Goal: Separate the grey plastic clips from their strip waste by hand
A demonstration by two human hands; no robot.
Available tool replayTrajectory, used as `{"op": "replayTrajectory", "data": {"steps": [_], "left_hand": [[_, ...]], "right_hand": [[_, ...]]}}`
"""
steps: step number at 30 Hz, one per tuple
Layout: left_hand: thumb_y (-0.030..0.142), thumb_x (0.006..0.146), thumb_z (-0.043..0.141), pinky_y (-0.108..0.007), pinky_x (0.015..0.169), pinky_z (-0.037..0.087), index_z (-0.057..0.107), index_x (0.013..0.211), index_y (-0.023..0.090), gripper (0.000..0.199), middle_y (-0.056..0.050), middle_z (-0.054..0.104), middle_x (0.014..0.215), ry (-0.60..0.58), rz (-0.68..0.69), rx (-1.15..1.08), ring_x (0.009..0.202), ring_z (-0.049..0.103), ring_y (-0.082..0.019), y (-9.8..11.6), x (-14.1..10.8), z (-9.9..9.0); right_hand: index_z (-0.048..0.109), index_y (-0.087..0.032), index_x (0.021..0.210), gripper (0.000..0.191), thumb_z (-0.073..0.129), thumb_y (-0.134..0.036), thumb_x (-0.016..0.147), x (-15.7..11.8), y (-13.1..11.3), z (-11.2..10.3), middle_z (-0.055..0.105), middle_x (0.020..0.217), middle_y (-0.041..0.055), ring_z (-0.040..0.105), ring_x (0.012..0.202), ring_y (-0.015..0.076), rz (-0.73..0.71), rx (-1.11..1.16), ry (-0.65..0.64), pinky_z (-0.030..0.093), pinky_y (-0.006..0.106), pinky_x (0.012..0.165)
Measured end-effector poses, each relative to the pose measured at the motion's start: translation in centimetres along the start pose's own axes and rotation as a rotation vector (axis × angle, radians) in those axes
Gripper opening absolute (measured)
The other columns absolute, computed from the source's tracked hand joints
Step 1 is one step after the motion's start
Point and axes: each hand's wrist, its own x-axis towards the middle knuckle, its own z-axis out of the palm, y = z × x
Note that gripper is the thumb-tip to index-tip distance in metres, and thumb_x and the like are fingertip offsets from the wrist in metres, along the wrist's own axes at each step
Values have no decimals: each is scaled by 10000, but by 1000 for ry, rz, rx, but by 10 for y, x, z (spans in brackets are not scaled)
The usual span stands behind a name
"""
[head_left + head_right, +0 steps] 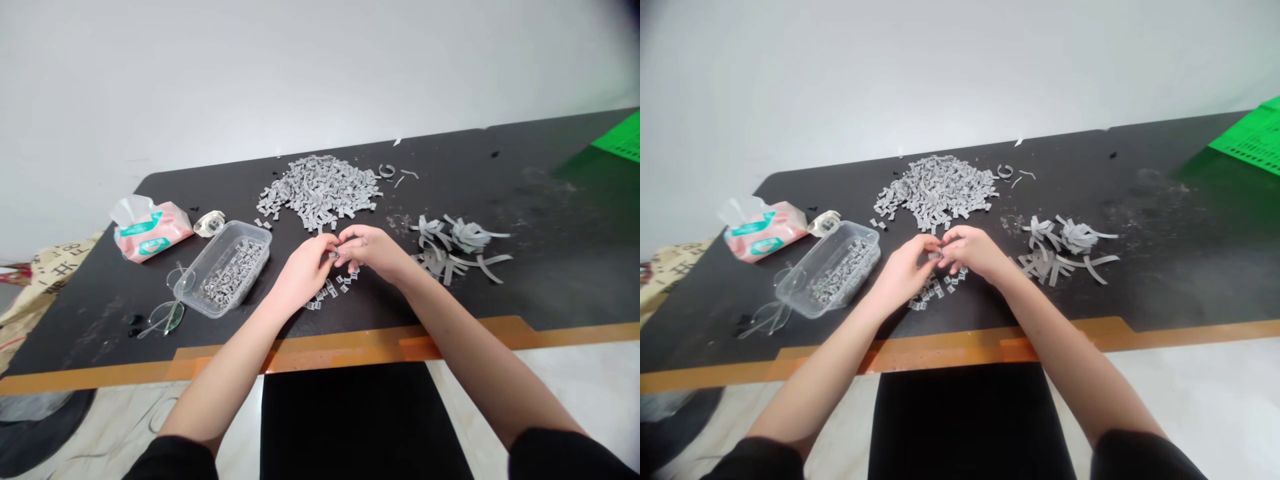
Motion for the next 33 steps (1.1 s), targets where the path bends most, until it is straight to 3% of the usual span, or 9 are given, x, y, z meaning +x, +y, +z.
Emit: {"op": "replayTrajectory", "data": {"steps": [6, 10, 15, 21, 27, 33], "left_hand": [[84, 904, 526, -354, 914, 511, 594, 1190, 224, 325, -61, 714, 1112, -24, 4, 99, 1036, 654, -227, -5, -1, 5], [85, 902, 527, -349, 876, 516, 595, 1199, 218, 332, -65, 718, 1062, -16, 13, 135, 987, 654, -230, -5, -2, 5], [71, 877, 547, -368, 870, 514, 591, 1206, 195, 355, -83, 718, 1048, -14, -5, 185, 974, 648, -248, -1, -2, 5], [83, 883, 545, -385, 888, 516, 586, 1184, 192, 322, -90, 716, 1042, -32, -9, 201, 980, 655, -254, -3, -2, 8], [100, 879, 595, -349, 917, 521, 604, 1141, 171, 271, -91, 713, 1071, 32, 8, 112, 994, 672, -225, 1, 0, 6], [94, 865, 631, -288, 813, 533, 659, 1012, 179, 172, -34, 714, 944, 77, -18, 10, 863, 660, -168, 7, 2, 0]], "right_hand": [[633, -164, 877, 236, 766, -119, 687, 1, 2, 1, 747, 658, 59, 698, 584, 172, -14, -48, -30, 542, 238, 504], [630, -165, 827, 162, 727, -117, 706, 5, 7, 1, 717, 587, 40, 661, 528, 149, -6, -84, 45, 517, 235, 510], [643, -184, 840, 228, 780, -204, 659, 5, 9, 0, 722, 678, 21, 667, 612, 159, -72, -143, 68, 495, 247, 527], [620, -198, 792, 175, 724, -205, 651, 4, 10, 1, 650, 656, -19, 553, 572, 124, -130, -216, 70, 442, 273, 561], [549, -200, 797, 219, 719, -228, 661, 0, 4, -3, 514, 611, -65, 396, 518, 79, -109, -25, -11, 292, 248, 518], [538, -184, 818, 255, 741, -252, 681, -6, 0, 1, 463, 622, -77, 370, 539, 68, -88, 222, -176, 278, 242, 543]]}}
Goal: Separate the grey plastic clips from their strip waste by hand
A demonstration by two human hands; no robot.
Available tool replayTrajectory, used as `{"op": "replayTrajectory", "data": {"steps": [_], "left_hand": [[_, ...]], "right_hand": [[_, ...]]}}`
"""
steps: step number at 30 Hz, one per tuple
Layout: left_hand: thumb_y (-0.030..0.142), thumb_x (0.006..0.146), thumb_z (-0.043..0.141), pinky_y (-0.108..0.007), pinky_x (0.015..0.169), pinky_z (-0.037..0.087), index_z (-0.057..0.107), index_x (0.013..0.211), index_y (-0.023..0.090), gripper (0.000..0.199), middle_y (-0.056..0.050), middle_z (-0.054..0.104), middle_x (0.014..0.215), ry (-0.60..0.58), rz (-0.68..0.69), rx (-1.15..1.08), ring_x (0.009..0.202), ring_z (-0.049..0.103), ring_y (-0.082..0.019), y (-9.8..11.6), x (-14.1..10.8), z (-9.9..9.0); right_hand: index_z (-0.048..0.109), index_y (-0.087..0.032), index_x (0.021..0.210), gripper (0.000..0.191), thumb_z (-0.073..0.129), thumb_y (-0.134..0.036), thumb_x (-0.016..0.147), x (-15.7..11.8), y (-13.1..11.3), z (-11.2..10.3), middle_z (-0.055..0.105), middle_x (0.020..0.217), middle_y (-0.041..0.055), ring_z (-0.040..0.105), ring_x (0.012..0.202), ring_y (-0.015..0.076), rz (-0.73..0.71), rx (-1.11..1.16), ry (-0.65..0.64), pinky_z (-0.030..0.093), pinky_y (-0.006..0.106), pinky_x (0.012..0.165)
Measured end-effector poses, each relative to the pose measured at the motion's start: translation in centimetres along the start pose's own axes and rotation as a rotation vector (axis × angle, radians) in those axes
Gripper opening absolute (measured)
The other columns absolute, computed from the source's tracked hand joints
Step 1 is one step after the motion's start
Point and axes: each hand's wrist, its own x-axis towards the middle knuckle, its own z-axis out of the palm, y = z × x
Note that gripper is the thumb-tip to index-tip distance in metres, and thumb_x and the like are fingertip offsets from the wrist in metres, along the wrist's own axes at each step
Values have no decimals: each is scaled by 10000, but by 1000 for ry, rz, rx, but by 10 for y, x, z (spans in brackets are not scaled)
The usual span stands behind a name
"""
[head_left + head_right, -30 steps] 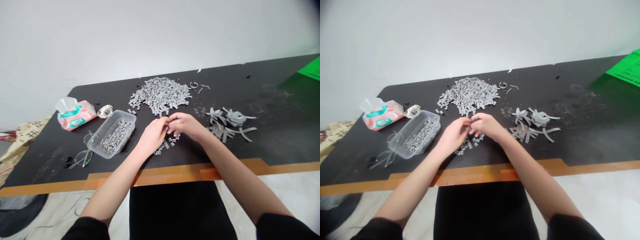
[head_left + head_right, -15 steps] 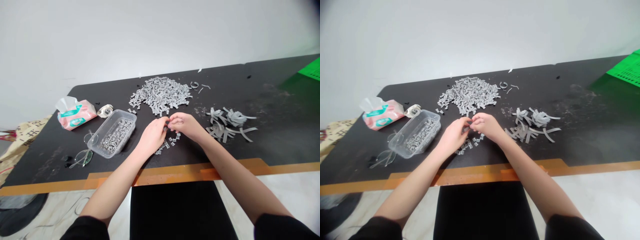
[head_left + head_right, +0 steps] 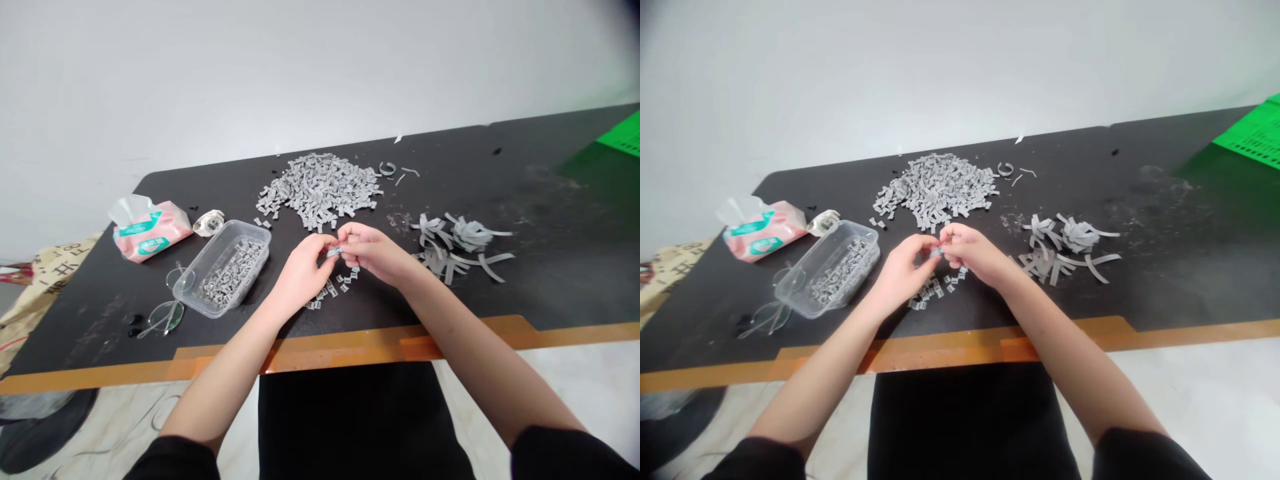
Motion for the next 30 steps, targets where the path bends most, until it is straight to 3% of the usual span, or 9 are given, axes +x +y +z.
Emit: {"op": "replayTrajectory", "data": {"steps": [4, 7, 11, 13, 15, 21, 27, 30], "left_hand": [[120, 858, 665, -314, 842, 522, 693, 923, 183, 95, -35, 713, 931, 70, -37, -26, 873, 651, -172, -2, 0, -1], [131, 809, 715, -317, 853, 505, 729, 880, 185, 90, -45, 690, 971, 135, -95, -186, 933, 639, -181, -5, 1, -1], [212, 737, 789, -304, 816, 488, 774, 872, 196, 137, -21, 664, 886, 94, -302, -715, 840, 614, -150, -3, 4, -5], [255, 699, 831, -287, 773, 484, 776, 864, 189, 186, -9, 672, 818, 31, -413, -991, 767, 605, -129, -1, 5, -7], [265, 665, 866, -250, 702, 464, 776, 843, 177, 218, -5, 681, 787, 13, -468, -1131, 704, 584, -102, 2, 6, -8], [265, 687, 867, -194, 647, 432, 782, 810, 142, 194, -6, 668, 745, -8, -484, -1180, 654, 544, -62, 3, 7, -7], [301, 705, 861, -203, 667, 443, 765, 802, 142, 209, -8, 667, 742, 21, -501, -1208, 665, 551, -71, -5, 7, -6], [290, 696, 865, -202, 677, 445, 770, 824, 148, 213, -8, 680, 760, 21, -494, -1190, 672, 556, -71, -5, 8, -6]], "right_hand": [[535, -188, 809, 259, 762, -250, 701, 1, 3, -2, 459, 619, -79, 405, 558, 74, -35, 12, 41, 304, 241, 564], [585, -184, 839, 217, 751, -268, 730, 4, 6, -5, 546, 684, -43, 481, 619, 95, -54, -26, 106, 357, 245, 588], [631, -192, 933, 281, 784, -231, 700, 5, 7, -4, 670, 930, 23, 592, 810, 137, -49, -50, 21, 462, 268, 692], [612, -200, 925, 296, 796, -214, 694, 5, 6, -2, 676, 938, 19, 606, 824, 139, -43, -29, -36, 481, 279, 720], [589, -199, 884, 282, 799, -208, 697, 4, 5, -1, 670, 876, 5, 612, 778, 132, -49, -26, -37, 471, 271, 689], [622, -189, 847, 227, 809, -216, 723, 3, 3, -4, 627, 682, -42, 562, 626, 96, -71, -35, -52, 437, 254, 634], [746, -182, 914, 253, 841, -247, 689, 2, 1, -4, 728, 872, 32, 632, 756, 135, -102, 3, -57, 474, 275, 678], [770, -181, 866, 187, 815, -291, 720, 2, 2, -5, 735, 851, 37, 628, 735, 131, -147, -32, 0, 462, 275, 670]]}}
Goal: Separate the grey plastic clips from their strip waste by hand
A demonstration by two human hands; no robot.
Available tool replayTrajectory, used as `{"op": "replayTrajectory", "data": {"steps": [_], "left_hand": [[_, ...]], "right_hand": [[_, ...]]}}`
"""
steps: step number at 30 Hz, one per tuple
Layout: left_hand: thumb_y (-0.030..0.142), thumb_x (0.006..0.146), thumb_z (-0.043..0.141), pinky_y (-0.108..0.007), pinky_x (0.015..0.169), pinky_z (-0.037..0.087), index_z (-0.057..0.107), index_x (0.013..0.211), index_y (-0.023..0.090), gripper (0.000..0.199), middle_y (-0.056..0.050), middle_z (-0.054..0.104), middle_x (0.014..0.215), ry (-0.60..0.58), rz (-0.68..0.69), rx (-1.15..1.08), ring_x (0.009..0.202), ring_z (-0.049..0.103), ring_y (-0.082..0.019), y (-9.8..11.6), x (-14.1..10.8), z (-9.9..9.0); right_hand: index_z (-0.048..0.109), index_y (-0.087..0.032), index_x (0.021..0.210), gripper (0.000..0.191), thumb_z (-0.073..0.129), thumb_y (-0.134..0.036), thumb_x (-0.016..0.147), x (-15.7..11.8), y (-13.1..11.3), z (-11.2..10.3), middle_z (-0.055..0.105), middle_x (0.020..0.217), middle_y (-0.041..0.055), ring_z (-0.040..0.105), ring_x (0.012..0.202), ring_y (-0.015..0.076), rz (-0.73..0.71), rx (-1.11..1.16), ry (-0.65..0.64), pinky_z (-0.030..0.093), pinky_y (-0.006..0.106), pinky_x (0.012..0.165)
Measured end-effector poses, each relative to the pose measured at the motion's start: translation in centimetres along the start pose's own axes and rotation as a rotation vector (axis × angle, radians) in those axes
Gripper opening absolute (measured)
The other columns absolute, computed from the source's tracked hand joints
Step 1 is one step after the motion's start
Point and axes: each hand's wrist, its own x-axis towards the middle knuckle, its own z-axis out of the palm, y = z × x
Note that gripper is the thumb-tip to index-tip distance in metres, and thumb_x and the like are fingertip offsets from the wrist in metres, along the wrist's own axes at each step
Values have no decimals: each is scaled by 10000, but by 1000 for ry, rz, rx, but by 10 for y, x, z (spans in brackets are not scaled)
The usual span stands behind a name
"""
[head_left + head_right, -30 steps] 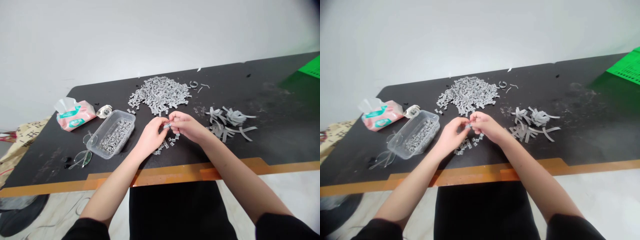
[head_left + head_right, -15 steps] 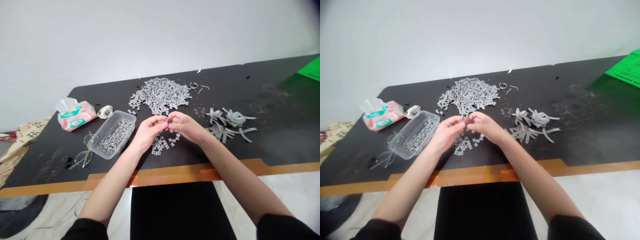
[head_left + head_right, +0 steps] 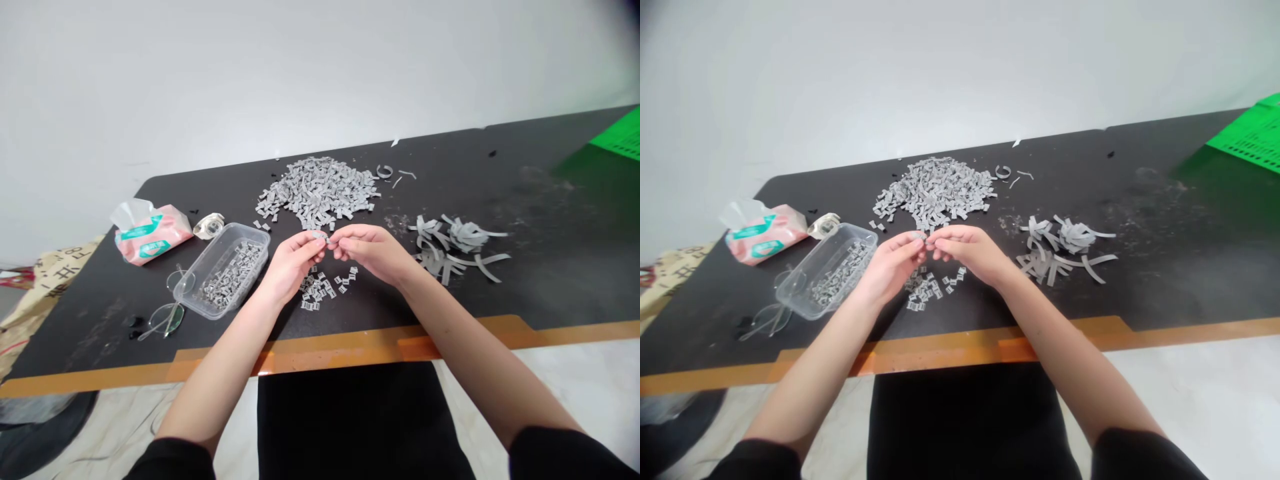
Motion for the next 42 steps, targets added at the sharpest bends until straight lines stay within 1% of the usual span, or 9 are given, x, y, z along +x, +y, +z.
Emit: {"op": "replayTrajectory", "data": {"steps": [7, 11, 15, 19, 23, 30, 36, 39, 42], "left_hand": [[292, 674, 849, -222, 679, 445, 759, 771, 154, 191, 0, 698, 735, 42, 54, 197, 666, 576, -89, -3, 1, 1], [282, 697, 803, -241, 629, 411, 723, 694, 153, 152, 6, 672, 651, 119, 86, 402, 622, 557, -108, -7, 2, -1], [270, 723, 768, -261, 676, 434, 747, 770, 153, 128, -8, 692, 709, 102, 81, 430, 666, 578, -126, -8, 1, 0], [272, 737, 764, -266, 684, 430, 754, 846, 155, 161, -10, 691, 754, 87, 74, 457, 681, 569, -130, -6, -1, 3], [286, 775, 714, -260, 636, 391, 712, 775, 155, 131, 7, 634, 683, 126, 109, 556, 637, 519, -125, -7, -2, 5], [224, 775, 641, -249, 630, 365, 591, 691, 172, 111, 41, 548, 650, 179, 196, 670, 623, 455, -110, -12, -6, 5], [272, 804, 660, -262, 671, 388, 631, 697, 175, 147, 18, 590, 683, 162, 258, 708, 673, 501, -135, -6, -7, 5], [242, 782, 664, -258, 656, 381, 607, 690, 181, 125, 25, 579, 677, 194, 253, 724, 659, 495, -132, -5, -6, 6], [209, 764, 644, -255, 635, 373, 604, 720, 184, 64, 33, 569, 676, 191, 223, 747, 637, 483, -127, -7, -6, 6]], "right_hand": [[742, -177, 771, 146, 773, -315, 733, 5, 7, 1, 658, 674, -8, 556, 613, 114, -73, -215, 104, 439, 283, 630], [704, -183, 778, 167, 777, -302, 687, 6, 10, 2, 672, 681, -5, 568, 600, 126, -83, -330, 192, 436, 289, 604], [718, -186, 795, 155, 720, -335, 750, 5, 12, 0, 674, 668, 12, 592, 607, 150, -84, -434, 198, 447, 303, 601], [716, -207, 801, 105, 699, -307, 770, 4, 13, 0, 713, 751, 25, 639, 672, 170, -142, -537, 235, 492, 324, 667], [703, -209, 791, 61, 672, -259, 776, 3, 16, 4, 730, 785, 31, 670, 740, 184, -169, -630, 258, 514, 342, 745], [688, -194, 836, 112, 677, -290, 779, 2, 21, 10, 730, 845, 47, 669, 794, 182, -136, -526, 193, 522, 336, 752], [665, -184, 847, 181, 716, -306, 724, 5, 20, 11, 700, 773, 38, 639, 687, 160, -42, -296, 199, 492, 271, 554], [680, -187, 853, 163, 698, -300, 738, 5, 21, 11, 708, 797, 43, 646, 715, 166, -63, -342, 206, 507, 283, 588], [691, -196, 858, 134, 667, -296, 772, 4, 22, 11, 729, 848, 55, 678, 808, 193, -103, -450, 198, 539, 327, 718]]}}
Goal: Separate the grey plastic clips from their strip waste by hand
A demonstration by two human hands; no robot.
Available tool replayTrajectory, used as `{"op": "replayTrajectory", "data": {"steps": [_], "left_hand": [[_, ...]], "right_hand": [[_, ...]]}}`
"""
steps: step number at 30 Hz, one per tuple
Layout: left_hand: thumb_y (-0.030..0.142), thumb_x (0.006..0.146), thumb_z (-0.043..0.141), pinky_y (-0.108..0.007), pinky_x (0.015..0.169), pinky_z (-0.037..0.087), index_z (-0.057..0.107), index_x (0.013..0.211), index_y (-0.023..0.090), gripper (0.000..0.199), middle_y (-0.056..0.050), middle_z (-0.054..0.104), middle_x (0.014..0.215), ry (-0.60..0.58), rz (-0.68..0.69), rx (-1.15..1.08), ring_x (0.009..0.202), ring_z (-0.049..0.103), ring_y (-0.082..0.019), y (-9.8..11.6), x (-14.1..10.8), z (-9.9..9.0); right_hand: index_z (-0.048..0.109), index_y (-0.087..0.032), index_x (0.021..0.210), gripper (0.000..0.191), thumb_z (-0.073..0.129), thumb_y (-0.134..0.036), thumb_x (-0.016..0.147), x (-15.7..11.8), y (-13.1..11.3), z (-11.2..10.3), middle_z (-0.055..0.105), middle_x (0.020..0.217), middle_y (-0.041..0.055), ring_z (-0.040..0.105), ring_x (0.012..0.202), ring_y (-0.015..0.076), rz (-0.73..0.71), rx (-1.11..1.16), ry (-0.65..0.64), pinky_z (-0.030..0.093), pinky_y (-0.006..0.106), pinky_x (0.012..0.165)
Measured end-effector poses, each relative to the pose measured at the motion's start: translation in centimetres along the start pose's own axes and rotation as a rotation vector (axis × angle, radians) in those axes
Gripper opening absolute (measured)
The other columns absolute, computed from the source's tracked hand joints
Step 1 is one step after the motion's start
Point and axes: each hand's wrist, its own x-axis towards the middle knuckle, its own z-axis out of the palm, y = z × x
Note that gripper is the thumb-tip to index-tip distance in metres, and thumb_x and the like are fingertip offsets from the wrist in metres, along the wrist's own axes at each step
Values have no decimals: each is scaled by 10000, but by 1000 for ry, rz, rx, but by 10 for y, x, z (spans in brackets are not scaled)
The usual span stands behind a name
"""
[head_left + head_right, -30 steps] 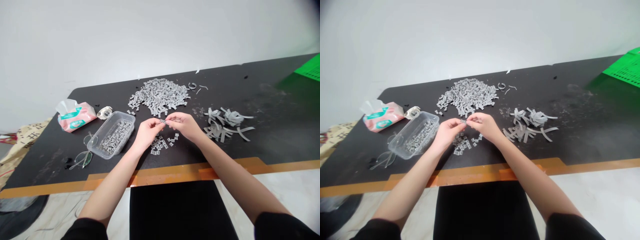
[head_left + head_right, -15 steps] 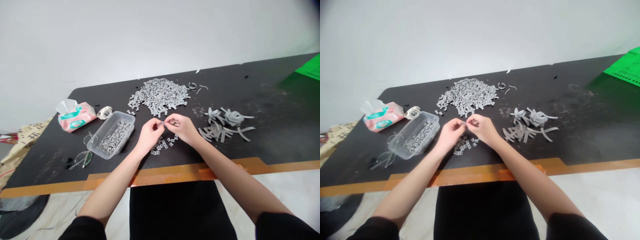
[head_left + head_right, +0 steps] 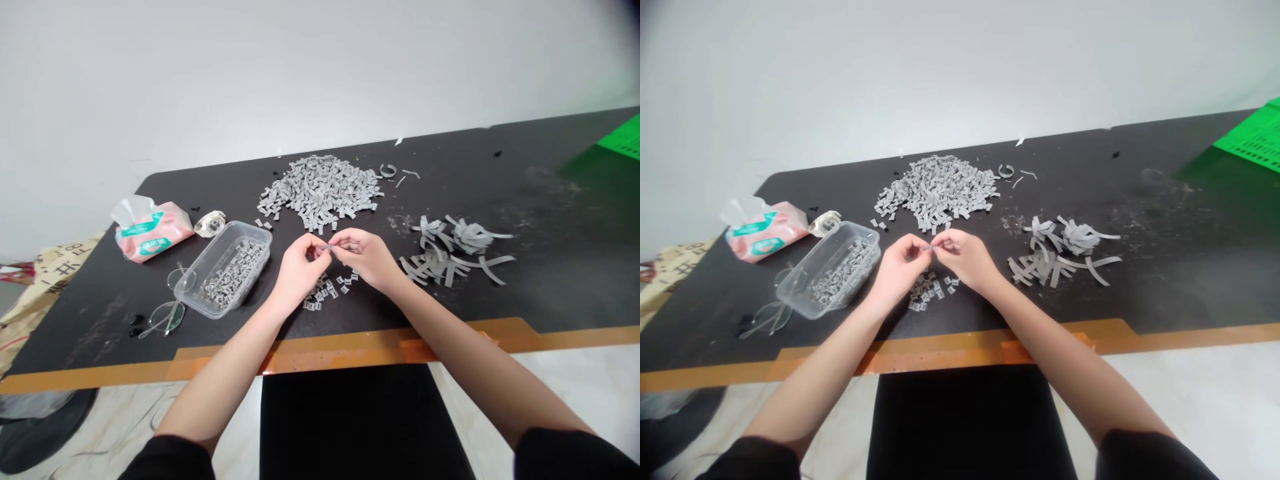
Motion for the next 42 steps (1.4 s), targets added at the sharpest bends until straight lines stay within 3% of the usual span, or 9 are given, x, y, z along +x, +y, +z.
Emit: {"op": "replayTrajectory", "data": {"steps": [3, 8, 15, 22, 28, 36, 42], "left_hand": [[214, 774, 627, -267, 653, 385, 607, 757, 191, 35, 26, 583, 707, -29, 2, 92, 657, 505, -139, -1, 0, 0], [209, 795, 606, -321, 726, 388, 605, 770, 200, 27, -7, 644, 764, -33, 138, 424, 714, 558, -182, 1, -1, -1], [178, 807, 592, -364, 802, 370, 587, 779, 204, 38, -16, 676, 779, -13, 256, 611, 729, 580, -199, 3, -1, -3], [209, 840, 595, -330, 772, 401, 605, 739, 205, 102, 3, 662, 736, -36, 196, 399, 715, 582, -181, 2, -1, -3], [206, 823, 606, -274, 683, 411, 641, 768, 189, 68, 9, 626, 732, -56, 42, 99, 692, 543, -154, 6, -1, -3], [278, 815, 654, -251, 638, 380, 669, 827, 176, 103, 4, 618, 753, 4, -45, -212, 663, 502, -128, 2, 4, -6], [243, 784, 654, -247, 678, 398, 669, 809, 172, 77, 11, 616, 753, -2, -51, -282, 692, 511, -124, 3, 5, -6]], "right_hand": [[690, -205, 863, 113, 644, -286, 799, -3, -1, 1, 731, 837, 51, 689, 818, 205, -15, -83, -11, 538, 358, 785], [687, -213, 869, 92, 643, -241, 794, -5, -5, 1, 705, 782, 31, 638, 682, 179, -32, -205, -22, 503, 339, 690], [664, -208, 876, 123, 662, -311, 809, -5, -2, 0, 715, 866, 44, 665, 791, 188, -56, -80, -77, 519, 332, 743], [667, -213, 858, 108, 641, -300, 798, -1, 4, -2, 693, 777, 27, 654, 744, 186, 0, -97, -20, 523, 348, 754], [670, -200, 830, 117, 637, -292, 765, 1, 1, -3, 654, 719, 9, 583, 657, 152, 29, -71, 13, 464, 320, 677], [698, -184, 834, 147, 711, -268, 714, 0, -14, -8, 627, 694, -22, 529, 616, 120, 54, 161, -33, 427, 302, 661], [755, -194, 830, 134, 791, -235, 707, -1, -12, -12, 648, 695, -21, 550, 643, 117, 42, 367, -93, 441, 303, 698]]}}
